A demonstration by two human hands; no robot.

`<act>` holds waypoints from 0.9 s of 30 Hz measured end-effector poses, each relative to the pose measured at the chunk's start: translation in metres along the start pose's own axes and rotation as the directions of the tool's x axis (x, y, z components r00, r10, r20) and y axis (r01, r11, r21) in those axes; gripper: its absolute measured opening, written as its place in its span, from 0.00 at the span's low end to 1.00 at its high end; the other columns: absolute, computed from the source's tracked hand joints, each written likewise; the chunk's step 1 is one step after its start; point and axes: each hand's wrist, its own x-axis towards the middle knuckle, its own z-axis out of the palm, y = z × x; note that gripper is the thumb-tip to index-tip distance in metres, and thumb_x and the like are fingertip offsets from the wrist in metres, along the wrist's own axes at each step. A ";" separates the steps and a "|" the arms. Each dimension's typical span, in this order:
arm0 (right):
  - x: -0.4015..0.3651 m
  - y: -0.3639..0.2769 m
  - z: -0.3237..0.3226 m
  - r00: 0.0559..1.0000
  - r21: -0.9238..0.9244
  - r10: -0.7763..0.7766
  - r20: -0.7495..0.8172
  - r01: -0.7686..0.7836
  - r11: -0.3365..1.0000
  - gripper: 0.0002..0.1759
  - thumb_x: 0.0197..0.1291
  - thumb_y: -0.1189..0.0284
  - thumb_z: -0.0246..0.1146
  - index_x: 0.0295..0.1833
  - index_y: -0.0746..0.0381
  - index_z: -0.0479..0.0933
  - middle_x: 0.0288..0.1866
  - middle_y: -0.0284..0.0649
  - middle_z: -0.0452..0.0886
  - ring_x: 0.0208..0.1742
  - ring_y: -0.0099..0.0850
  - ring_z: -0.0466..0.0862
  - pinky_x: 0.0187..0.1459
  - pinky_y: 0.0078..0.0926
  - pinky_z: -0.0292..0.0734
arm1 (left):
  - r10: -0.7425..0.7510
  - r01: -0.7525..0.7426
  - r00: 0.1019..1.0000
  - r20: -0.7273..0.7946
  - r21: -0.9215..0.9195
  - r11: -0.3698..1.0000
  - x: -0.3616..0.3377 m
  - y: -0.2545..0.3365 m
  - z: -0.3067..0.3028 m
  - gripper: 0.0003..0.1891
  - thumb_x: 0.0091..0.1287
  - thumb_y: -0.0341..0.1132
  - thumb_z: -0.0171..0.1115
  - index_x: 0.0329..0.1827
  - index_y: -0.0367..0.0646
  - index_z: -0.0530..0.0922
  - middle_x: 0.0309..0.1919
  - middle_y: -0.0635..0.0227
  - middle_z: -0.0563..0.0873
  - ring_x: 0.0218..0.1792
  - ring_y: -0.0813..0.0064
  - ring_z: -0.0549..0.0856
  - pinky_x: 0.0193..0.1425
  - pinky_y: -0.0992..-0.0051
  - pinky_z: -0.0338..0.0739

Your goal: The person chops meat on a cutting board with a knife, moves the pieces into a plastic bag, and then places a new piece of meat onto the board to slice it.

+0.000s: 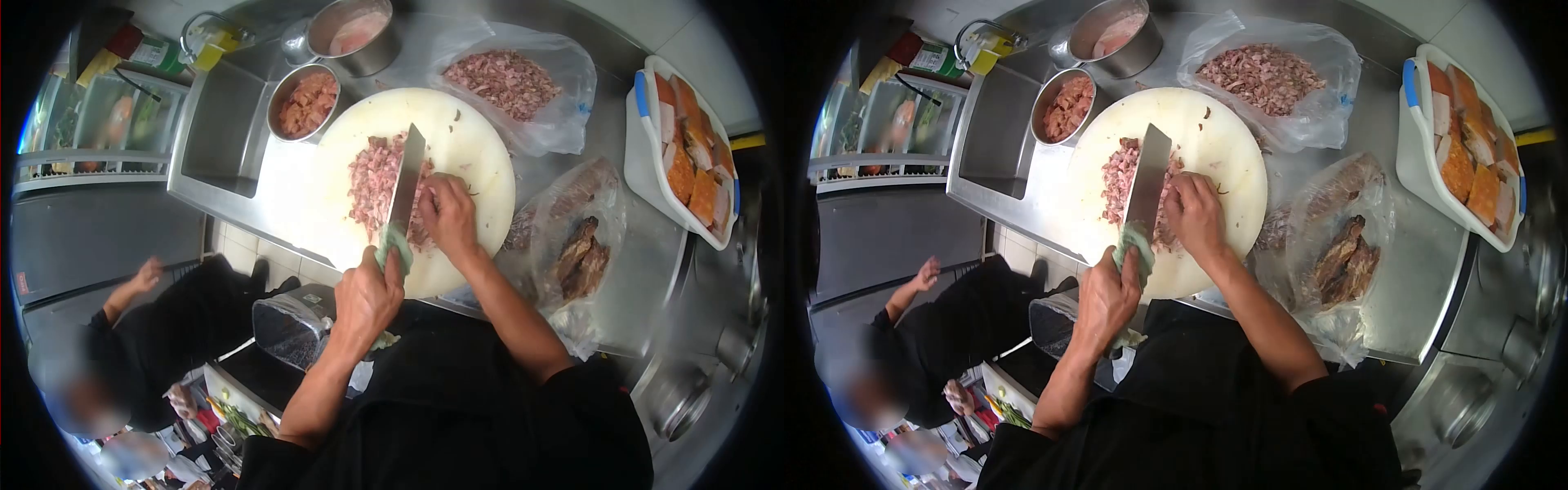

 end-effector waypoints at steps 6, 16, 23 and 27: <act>0.000 -0.001 0.000 1.000 -0.041 -0.005 0.024 0.006 0.999 0.07 0.55 0.83 0.65 0.41 0.66 0.79 0.40 0.46 0.82 0.43 0.47 0.82 0.47 0.41 0.80 | -0.060 0.052 0.994 0.096 0.078 0.996 -0.031 -0.011 0.000 0.17 0.76 0.43 0.56 0.39 0.34 0.76 0.22 0.35 0.82 0.28 0.31 0.84 0.37 0.41 0.79; 0.000 -0.001 -0.003 0.996 -0.060 0.034 0.086 -0.029 0.998 0.08 0.53 0.84 0.64 0.40 0.68 0.79 0.42 0.48 0.83 0.45 0.47 0.82 0.50 0.41 0.79 | 0.005 -0.006 0.999 0.039 0.037 0.999 0.041 -0.010 0.041 0.18 0.75 0.43 0.56 0.42 0.32 0.81 0.28 0.35 0.85 0.33 0.33 0.86 0.42 0.43 0.81; 0.009 0.002 -0.016 0.974 -0.053 0.022 0.225 -0.011 0.999 0.09 0.54 0.85 0.64 0.42 0.69 0.79 0.44 0.50 0.83 0.48 0.50 0.82 0.52 0.42 0.80 | 0.077 -0.078 0.997 -0.018 -0.054 0.995 0.103 0.023 0.020 0.22 0.75 0.45 0.55 0.38 0.29 0.82 0.32 0.31 0.84 0.40 0.33 0.85 0.47 0.45 0.80; 0.003 0.000 -0.018 0.994 0.042 0.032 0.102 -0.037 0.998 0.07 0.58 0.83 0.65 0.43 0.67 0.79 0.42 0.49 0.83 0.47 0.49 0.83 0.50 0.42 0.81 | 0.063 -0.066 0.997 -0.039 -0.095 0.993 0.057 0.014 0.003 0.21 0.76 0.44 0.55 0.39 0.30 0.81 0.30 0.32 0.84 0.38 0.32 0.85 0.46 0.44 0.79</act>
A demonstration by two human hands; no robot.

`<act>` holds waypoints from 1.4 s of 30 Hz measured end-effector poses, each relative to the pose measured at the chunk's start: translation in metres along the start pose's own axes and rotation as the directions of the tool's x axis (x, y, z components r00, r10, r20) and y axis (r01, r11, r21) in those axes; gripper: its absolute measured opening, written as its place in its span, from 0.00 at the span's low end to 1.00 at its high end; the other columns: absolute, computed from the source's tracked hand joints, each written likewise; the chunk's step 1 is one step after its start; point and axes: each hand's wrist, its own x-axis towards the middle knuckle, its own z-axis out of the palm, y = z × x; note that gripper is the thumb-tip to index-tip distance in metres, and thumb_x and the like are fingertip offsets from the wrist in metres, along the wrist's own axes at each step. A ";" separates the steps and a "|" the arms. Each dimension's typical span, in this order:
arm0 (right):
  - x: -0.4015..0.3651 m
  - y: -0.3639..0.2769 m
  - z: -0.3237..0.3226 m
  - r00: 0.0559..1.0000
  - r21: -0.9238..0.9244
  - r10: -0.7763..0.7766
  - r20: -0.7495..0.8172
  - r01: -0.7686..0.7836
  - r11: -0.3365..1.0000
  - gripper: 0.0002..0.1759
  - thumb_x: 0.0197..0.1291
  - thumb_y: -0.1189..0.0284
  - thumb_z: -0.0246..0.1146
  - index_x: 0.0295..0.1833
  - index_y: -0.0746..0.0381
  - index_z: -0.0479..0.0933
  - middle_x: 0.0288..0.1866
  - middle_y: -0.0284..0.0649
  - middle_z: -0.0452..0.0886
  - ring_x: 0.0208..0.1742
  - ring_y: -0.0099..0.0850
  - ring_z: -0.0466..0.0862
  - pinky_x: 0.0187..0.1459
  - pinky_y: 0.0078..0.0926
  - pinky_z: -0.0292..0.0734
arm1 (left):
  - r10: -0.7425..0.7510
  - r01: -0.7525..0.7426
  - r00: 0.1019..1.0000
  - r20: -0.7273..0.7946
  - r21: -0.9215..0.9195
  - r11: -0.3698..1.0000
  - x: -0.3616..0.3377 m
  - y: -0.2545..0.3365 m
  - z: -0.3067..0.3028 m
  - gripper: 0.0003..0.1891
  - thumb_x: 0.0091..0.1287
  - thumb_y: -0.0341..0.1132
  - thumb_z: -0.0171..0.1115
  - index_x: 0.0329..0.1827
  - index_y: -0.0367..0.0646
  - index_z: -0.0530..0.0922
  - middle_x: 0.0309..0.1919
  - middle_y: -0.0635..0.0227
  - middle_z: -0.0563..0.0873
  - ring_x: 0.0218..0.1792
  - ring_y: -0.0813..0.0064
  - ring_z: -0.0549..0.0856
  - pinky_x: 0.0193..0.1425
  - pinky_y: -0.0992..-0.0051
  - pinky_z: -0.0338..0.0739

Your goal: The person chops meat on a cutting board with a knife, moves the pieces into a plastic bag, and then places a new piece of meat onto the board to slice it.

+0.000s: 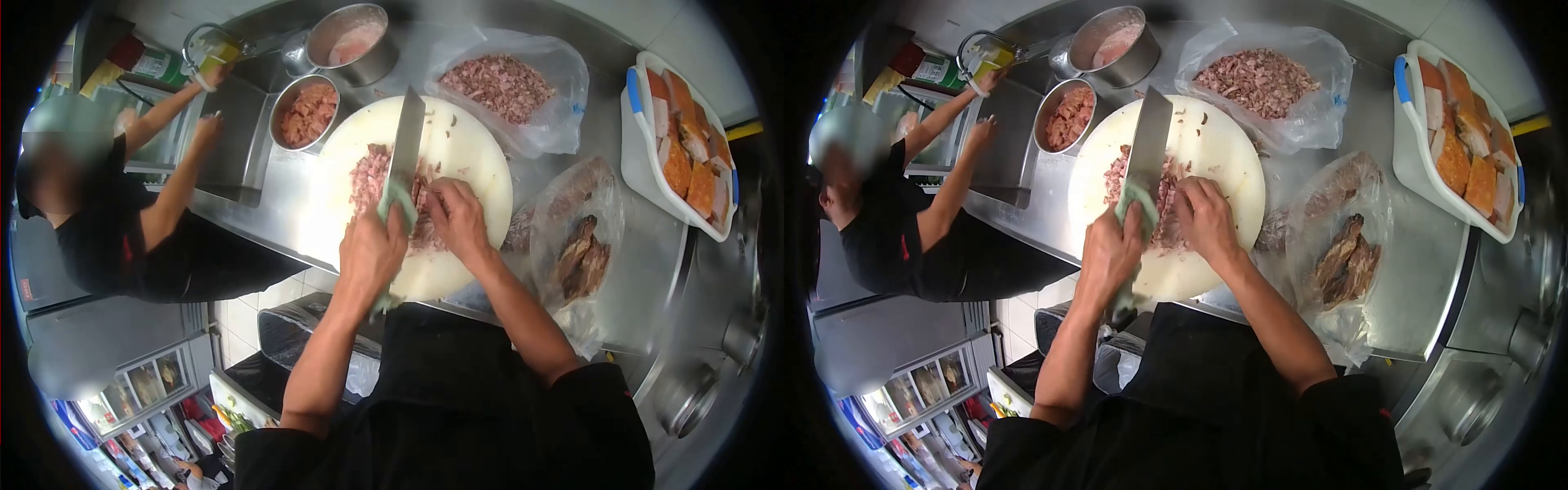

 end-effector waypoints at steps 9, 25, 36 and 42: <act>-0.003 0.005 0.007 1.000 -0.060 -0.008 -0.006 0.007 0.998 0.07 0.56 0.82 0.66 0.41 0.65 0.80 0.40 0.46 0.83 0.44 0.47 0.82 0.47 0.41 0.81 | -0.059 0.046 0.995 0.075 0.166 0.985 -0.074 -0.017 0.005 0.17 0.76 0.42 0.56 0.38 0.34 0.77 0.23 0.35 0.83 0.29 0.31 0.84 0.36 0.43 0.79; -0.001 0.008 -0.002 0.995 -0.071 -0.047 0.090 0.054 0.996 0.09 0.51 0.84 0.65 0.40 0.67 0.79 0.38 0.47 0.81 0.46 0.50 0.80 0.51 0.43 0.79 | -0.005 0.001 0.999 0.046 0.073 0.997 0.048 0.005 0.038 0.22 0.75 0.43 0.55 0.37 0.27 0.81 0.29 0.31 0.83 0.35 0.33 0.85 0.43 0.45 0.80; -0.004 0.006 -0.005 0.999 -0.008 -0.008 0.036 0.009 1.000 0.09 0.56 0.82 0.65 0.43 0.65 0.79 0.41 0.46 0.83 0.45 0.48 0.81 0.49 0.42 0.80 | -0.086 0.081 0.993 0.083 0.062 0.995 -0.056 -0.002 -0.005 0.19 0.77 0.43 0.55 0.40 0.31 0.78 0.24 0.34 0.83 0.32 0.31 0.84 0.39 0.44 0.79; -0.007 0.003 -0.002 1.000 -0.046 0.002 0.014 -0.002 0.999 0.09 0.54 0.83 0.66 0.42 0.65 0.79 0.40 0.45 0.82 0.46 0.46 0.81 0.49 0.41 0.80 | -0.161 0.136 0.974 0.156 0.162 0.977 -0.088 -0.005 -0.005 0.17 0.76 0.42 0.57 0.38 0.33 0.75 0.21 0.36 0.82 0.28 0.32 0.84 0.35 0.43 0.78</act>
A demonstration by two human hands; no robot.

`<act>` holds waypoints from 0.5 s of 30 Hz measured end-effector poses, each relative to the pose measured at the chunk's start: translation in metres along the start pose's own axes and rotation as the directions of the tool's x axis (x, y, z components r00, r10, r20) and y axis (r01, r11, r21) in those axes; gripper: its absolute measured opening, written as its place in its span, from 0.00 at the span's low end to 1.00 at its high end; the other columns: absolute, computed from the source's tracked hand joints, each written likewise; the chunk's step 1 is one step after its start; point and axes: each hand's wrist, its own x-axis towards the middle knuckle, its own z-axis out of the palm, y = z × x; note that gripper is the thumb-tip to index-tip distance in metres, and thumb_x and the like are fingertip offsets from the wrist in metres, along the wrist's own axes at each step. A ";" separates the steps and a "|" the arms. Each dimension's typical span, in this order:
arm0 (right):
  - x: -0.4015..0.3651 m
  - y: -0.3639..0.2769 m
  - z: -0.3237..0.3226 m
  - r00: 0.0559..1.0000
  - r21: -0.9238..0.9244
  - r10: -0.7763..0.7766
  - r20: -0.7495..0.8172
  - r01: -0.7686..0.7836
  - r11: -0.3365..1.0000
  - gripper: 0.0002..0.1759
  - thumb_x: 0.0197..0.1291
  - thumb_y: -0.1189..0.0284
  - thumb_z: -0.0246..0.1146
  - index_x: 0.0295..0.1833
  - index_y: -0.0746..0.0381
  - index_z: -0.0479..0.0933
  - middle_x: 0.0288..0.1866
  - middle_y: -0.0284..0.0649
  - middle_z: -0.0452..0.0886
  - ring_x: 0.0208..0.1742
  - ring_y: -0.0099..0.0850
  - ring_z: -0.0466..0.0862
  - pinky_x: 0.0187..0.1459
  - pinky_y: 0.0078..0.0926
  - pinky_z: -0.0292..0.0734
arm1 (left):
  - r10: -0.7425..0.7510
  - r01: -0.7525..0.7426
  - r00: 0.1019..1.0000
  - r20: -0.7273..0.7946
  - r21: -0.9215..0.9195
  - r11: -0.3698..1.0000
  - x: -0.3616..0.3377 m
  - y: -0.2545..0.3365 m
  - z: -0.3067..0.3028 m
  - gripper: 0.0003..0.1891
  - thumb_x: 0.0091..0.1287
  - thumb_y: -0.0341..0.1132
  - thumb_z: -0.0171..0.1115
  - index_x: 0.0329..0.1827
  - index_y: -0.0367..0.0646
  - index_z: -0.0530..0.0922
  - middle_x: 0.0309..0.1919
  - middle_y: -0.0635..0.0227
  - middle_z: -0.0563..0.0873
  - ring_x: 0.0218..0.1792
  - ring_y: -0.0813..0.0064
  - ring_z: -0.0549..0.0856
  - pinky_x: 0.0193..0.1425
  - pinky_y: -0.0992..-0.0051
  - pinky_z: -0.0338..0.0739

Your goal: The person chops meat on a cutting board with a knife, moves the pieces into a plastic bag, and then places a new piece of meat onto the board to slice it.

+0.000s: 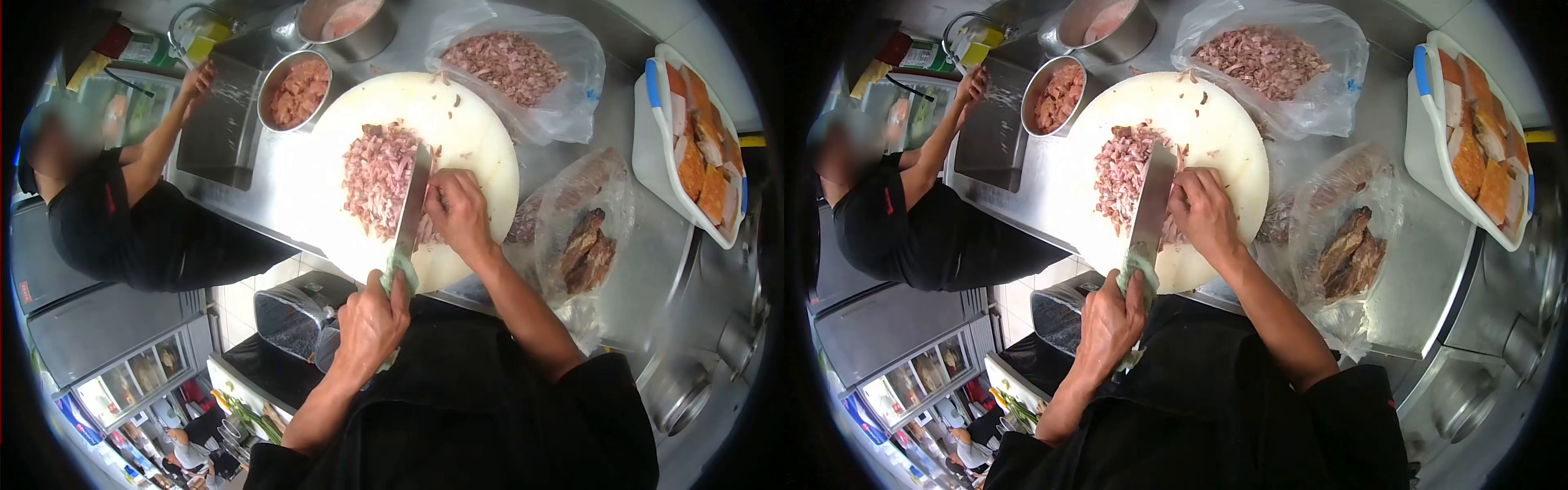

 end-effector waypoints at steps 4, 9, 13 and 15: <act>0.001 0.000 0.001 0.999 -0.026 -0.038 0.001 0.038 0.999 0.09 0.53 0.83 0.66 0.41 0.65 0.79 0.40 0.45 0.82 0.46 0.45 0.81 0.50 0.39 0.80 | -0.026 0.023 0.998 0.052 0.053 0.998 -0.006 -0.006 0.004 0.17 0.76 0.42 0.56 0.39 0.34 0.76 0.22 0.36 0.82 0.28 0.32 0.84 0.36 0.43 0.79; 0.000 0.002 0.003 0.999 -0.034 -0.035 0.005 0.035 0.999 0.09 0.51 0.84 0.65 0.40 0.67 0.79 0.40 0.45 0.82 0.46 0.45 0.81 0.51 0.39 0.80 | 0.015 -0.015 1.000 0.000 0.044 0.999 0.034 -0.007 0.031 0.17 0.75 0.42 0.57 0.41 0.33 0.78 0.23 0.36 0.83 0.30 0.31 0.84 0.39 0.42 0.80; 0.001 0.000 0.000 0.997 -0.047 -0.031 0.074 0.034 0.998 0.10 0.50 0.85 0.64 0.40 0.68 0.79 0.40 0.48 0.81 0.48 0.49 0.80 0.52 0.42 0.79 | 0.134 -0.143 0.983 -0.125 -0.061 0.988 0.109 0.026 0.033 0.20 0.73 0.42 0.56 0.39 0.28 0.82 0.29 0.32 0.84 0.34 0.32 0.85 0.42 0.44 0.80; 0.002 0.003 -0.006 0.992 -0.080 -0.044 0.119 0.053 0.995 0.10 0.50 0.86 0.62 0.41 0.68 0.79 0.42 0.50 0.82 0.49 0.51 0.80 0.52 0.43 0.79 | 0.137 -0.145 0.982 -0.131 -0.055 0.988 0.131 0.038 0.022 0.21 0.74 0.42 0.56 0.39 0.26 0.82 0.29 0.31 0.84 0.36 0.33 0.86 0.43 0.45 0.80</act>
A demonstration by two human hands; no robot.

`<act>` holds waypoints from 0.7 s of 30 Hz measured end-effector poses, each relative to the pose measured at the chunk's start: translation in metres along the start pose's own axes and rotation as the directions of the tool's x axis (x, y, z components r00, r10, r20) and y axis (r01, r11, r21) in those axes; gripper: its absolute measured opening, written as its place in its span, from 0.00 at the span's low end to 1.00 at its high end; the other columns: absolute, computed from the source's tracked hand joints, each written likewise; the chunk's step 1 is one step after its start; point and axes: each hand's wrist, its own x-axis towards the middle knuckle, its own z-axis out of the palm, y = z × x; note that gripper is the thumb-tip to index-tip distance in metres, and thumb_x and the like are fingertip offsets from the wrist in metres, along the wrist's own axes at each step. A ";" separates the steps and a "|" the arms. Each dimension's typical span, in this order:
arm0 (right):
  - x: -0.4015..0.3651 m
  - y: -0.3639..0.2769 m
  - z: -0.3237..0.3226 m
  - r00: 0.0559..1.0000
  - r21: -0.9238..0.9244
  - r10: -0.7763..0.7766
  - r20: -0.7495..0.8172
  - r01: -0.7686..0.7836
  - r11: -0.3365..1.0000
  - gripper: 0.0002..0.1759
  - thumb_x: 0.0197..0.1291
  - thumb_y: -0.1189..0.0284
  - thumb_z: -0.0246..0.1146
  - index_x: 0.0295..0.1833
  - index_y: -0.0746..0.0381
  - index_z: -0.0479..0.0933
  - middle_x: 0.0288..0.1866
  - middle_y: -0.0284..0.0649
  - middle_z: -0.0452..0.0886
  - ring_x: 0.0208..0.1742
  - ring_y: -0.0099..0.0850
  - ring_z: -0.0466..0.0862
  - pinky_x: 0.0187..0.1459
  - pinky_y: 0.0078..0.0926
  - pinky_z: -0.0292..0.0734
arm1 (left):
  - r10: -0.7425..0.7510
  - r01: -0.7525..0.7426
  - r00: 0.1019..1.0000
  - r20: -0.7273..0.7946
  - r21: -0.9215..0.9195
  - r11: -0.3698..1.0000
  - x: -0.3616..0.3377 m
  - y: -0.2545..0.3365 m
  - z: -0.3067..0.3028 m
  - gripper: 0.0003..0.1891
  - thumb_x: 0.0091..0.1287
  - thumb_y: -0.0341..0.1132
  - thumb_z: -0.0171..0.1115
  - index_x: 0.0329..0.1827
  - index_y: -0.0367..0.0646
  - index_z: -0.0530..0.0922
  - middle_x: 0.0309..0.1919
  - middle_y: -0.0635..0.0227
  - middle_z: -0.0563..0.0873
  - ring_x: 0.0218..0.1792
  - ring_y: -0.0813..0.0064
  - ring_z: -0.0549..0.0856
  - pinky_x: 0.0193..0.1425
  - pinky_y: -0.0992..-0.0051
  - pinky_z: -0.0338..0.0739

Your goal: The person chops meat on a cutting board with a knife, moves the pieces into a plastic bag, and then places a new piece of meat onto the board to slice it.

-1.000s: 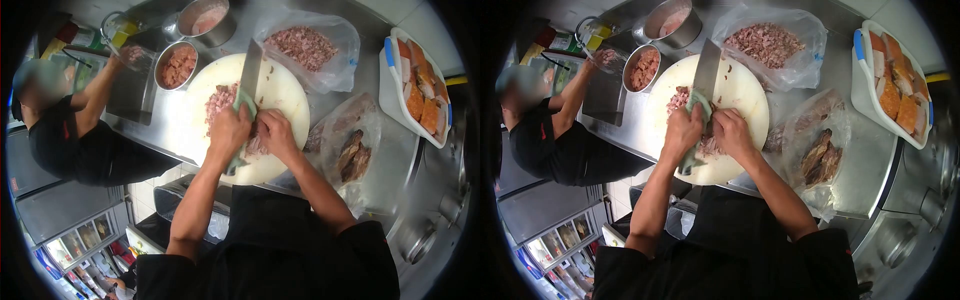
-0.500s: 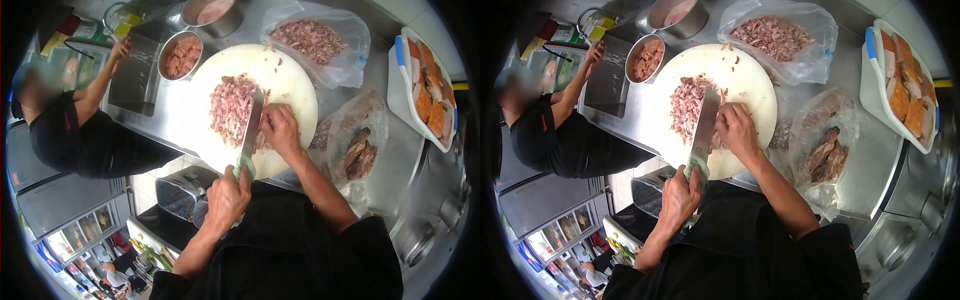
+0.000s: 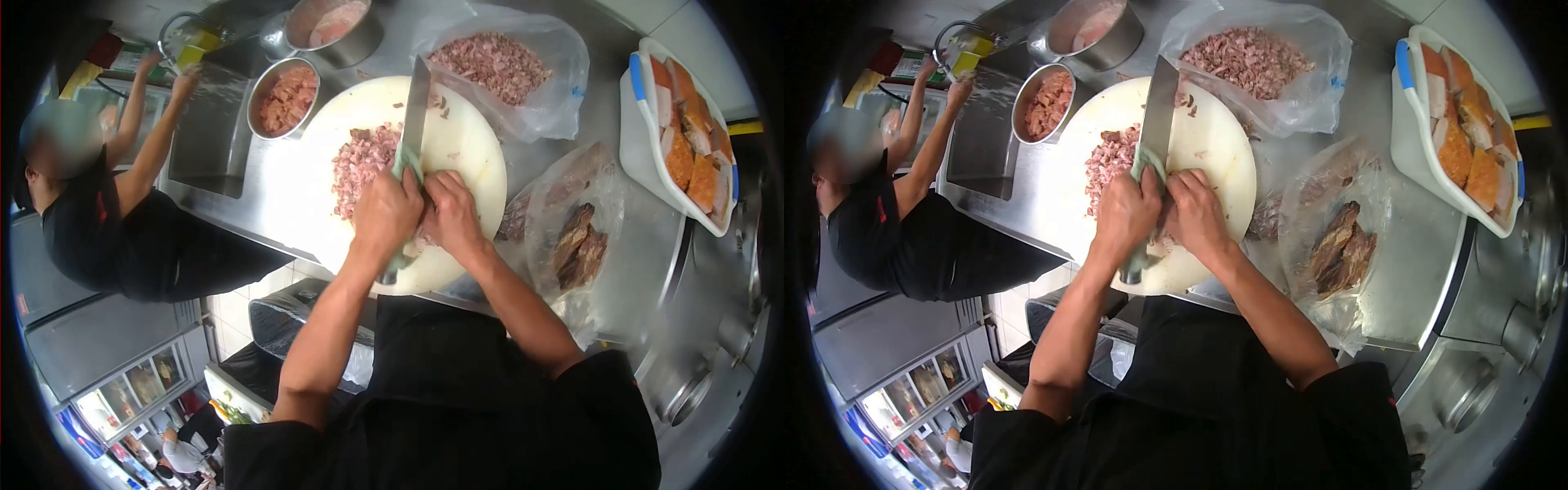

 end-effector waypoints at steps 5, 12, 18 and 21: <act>-0.001 -0.003 -0.019 0.992 0.152 0.001 0.122 -0.020 0.988 0.17 0.50 0.79 0.66 0.48 0.67 0.79 0.52 0.50 0.81 0.57 0.50 0.77 0.60 0.43 0.75 | -0.028 0.029 0.999 0.016 -0.029 0.999 -0.021 -0.003 -0.047 0.23 0.75 0.43 0.54 0.41 0.25 0.82 0.31 0.31 0.84 0.40 0.35 0.87 0.47 0.48 0.80; -0.010 -0.003 -0.014 0.964 0.032 -0.153 0.218 0.150 0.988 0.30 0.46 0.63 0.76 0.55 0.62 0.78 0.61 0.48 0.77 0.66 0.51 0.72 0.70 0.47 0.67 | -0.156 0.151 0.988 -0.001 -0.250 0.956 -0.090 -0.040 -0.066 0.21 0.77 0.43 0.54 0.45 0.28 0.82 0.29 0.42 0.86 0.33 0.47 0.87 0.42 0.57 0.79; 0.045 0.018 -0.006 0.986 -0.037 -0.159 0.043 0.161 0.986 0.26 0.61 0.63 0.68 0.59 0.68 0.76 0.62 0.53 0.76 0.65 0.54 0.73 0.70 0.48 0.67 | -0.254 0.229 0.967 -0.036 -0.324 0.918 -0.131 -0.047 -0.076 0.21 0.77 0.43 0.54 0.48 0.28 0.82 0.28 0.44 0.86 0.31 0.53 0.87 0.42 0.60 0.78; 0.101 0.042 -0.004 0.989 -0.151 -0.086 -0.119 0.068 0.986 0.24 0.68 0.67 0.62 0.61 0.74 0.73 0.65 0.59 0.75 0.67 0.57 0.73 0.73 0.49 0.64 | -0.270 0.239 0.961 -0.059 -0.311 0.920 -0.146 -0.051 -0.076 0.21 0.78 0.43 0.54 0.48 0.28 0.82 0.27 0.46 0.85 0.29 0.57 0.85 0.41 0.60 0.77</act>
